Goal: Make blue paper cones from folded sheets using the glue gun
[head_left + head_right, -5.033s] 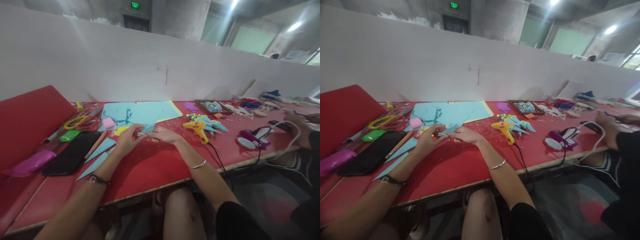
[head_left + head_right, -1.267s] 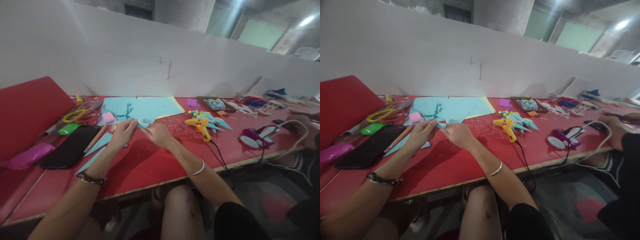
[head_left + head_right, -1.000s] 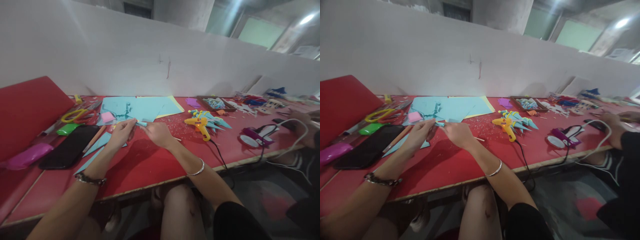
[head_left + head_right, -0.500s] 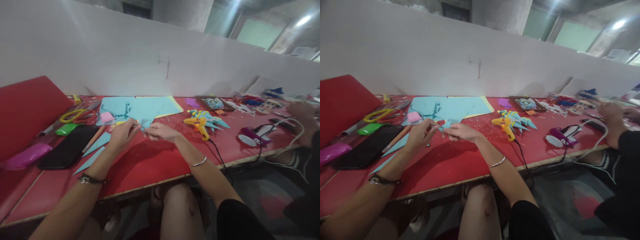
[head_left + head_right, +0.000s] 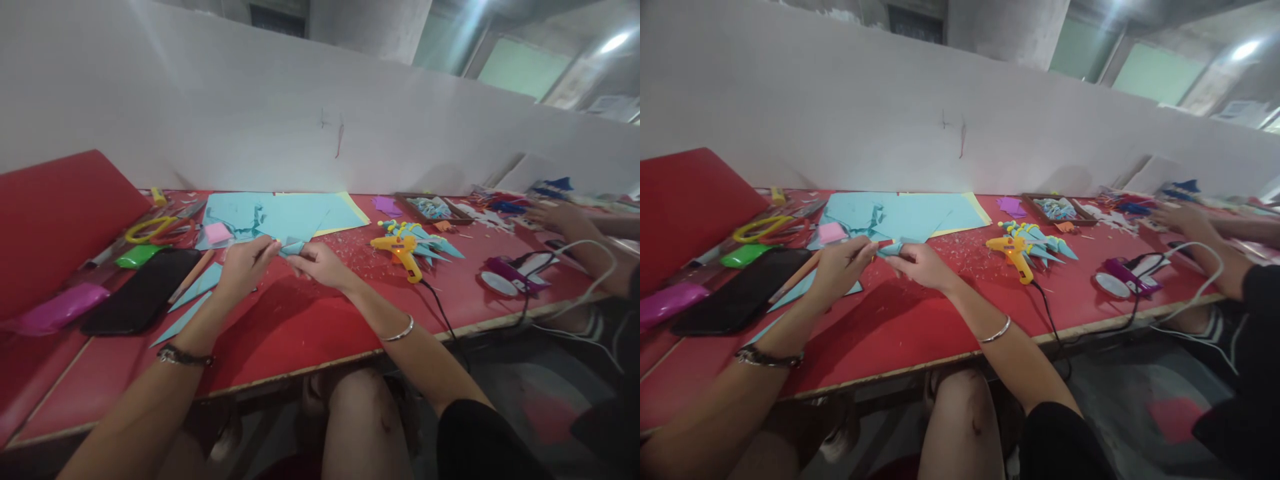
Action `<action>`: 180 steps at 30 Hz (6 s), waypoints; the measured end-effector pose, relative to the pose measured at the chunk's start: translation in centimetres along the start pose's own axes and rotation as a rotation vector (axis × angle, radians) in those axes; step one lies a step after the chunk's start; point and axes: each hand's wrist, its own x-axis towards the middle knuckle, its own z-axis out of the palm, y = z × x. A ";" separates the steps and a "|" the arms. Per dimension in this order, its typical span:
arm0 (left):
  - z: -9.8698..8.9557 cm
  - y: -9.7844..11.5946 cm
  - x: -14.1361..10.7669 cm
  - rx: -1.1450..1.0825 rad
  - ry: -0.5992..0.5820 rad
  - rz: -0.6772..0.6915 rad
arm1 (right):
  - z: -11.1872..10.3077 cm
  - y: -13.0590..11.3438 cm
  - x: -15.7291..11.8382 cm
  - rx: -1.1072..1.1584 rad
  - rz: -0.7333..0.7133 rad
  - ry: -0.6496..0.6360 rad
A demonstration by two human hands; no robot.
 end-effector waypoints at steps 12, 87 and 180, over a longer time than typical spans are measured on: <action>0.6 -0.2 0.0 -0.198 -0.089 -0.125 | 0.4 0.2 0.2 -0.791 -0.100 0.082; 0.4 0.1 0.0 -0.355 -0.292 -0.277 | 0.0 -0.4 0.7 -0.805 0.018 -0.012; 0.4 -2.1 0.7 -0.464 -0.049 -0.264 | 0.5 -0.2 1.4 -0.523 -0.024 0.243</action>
